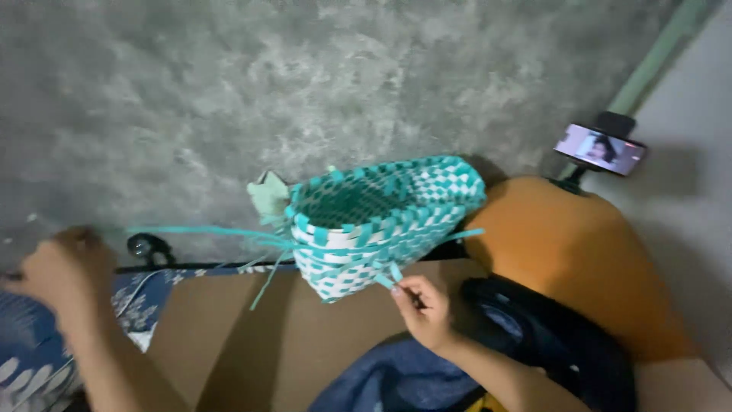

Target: Finishing a hand-woven plastic basket by tucking in loose plastic strips into the weave.

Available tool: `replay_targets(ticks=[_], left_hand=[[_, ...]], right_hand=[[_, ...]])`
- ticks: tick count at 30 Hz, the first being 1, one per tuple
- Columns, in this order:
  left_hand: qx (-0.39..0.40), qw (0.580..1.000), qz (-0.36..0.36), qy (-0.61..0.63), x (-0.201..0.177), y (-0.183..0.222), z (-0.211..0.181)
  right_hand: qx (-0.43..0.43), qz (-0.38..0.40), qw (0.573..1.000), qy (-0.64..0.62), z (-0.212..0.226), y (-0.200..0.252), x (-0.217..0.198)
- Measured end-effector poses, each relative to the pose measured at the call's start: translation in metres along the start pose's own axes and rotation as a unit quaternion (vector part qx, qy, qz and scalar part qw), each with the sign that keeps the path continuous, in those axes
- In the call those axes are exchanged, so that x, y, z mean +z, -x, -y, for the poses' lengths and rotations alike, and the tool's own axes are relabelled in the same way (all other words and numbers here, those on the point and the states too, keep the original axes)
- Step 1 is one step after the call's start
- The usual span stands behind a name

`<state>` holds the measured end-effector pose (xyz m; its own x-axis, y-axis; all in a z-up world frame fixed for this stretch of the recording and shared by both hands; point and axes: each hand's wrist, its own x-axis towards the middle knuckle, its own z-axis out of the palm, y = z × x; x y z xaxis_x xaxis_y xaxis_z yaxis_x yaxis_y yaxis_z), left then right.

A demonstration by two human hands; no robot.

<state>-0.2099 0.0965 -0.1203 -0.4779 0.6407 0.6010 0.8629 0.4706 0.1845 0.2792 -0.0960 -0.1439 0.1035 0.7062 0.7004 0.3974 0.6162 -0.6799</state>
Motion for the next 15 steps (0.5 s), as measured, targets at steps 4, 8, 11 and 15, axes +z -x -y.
replay_targets(ticks=[4, 8, 11, 15], left_hand=[[0.086, 0.988, 0.01, 0.131, 0.028, -0.005, 0.037], [0.255, 0.866, -0.03, -0.429, 0.144, -0.036, 0.095], [0.254, 0.853, 0.006, -0.455, 0.152, -0.039, 0.104], [0.07, 0.989, 0.07, 0.107, 0.113, -0.025, 0.089]], right_hand=[[-0.024, 0.029, 0.998, -0.05, 0.013, -0.006, -0.003], [-0.042, 0.033, 0.998, -0.046, 0.017, -0.008, -0.005], [-0.034, 0.038, 0.997, -0.053, 0.017, -0.009, -0.006], [-0.04, 0.039, 0.997, -0.061, 0.014, -0.006, -0.002]])
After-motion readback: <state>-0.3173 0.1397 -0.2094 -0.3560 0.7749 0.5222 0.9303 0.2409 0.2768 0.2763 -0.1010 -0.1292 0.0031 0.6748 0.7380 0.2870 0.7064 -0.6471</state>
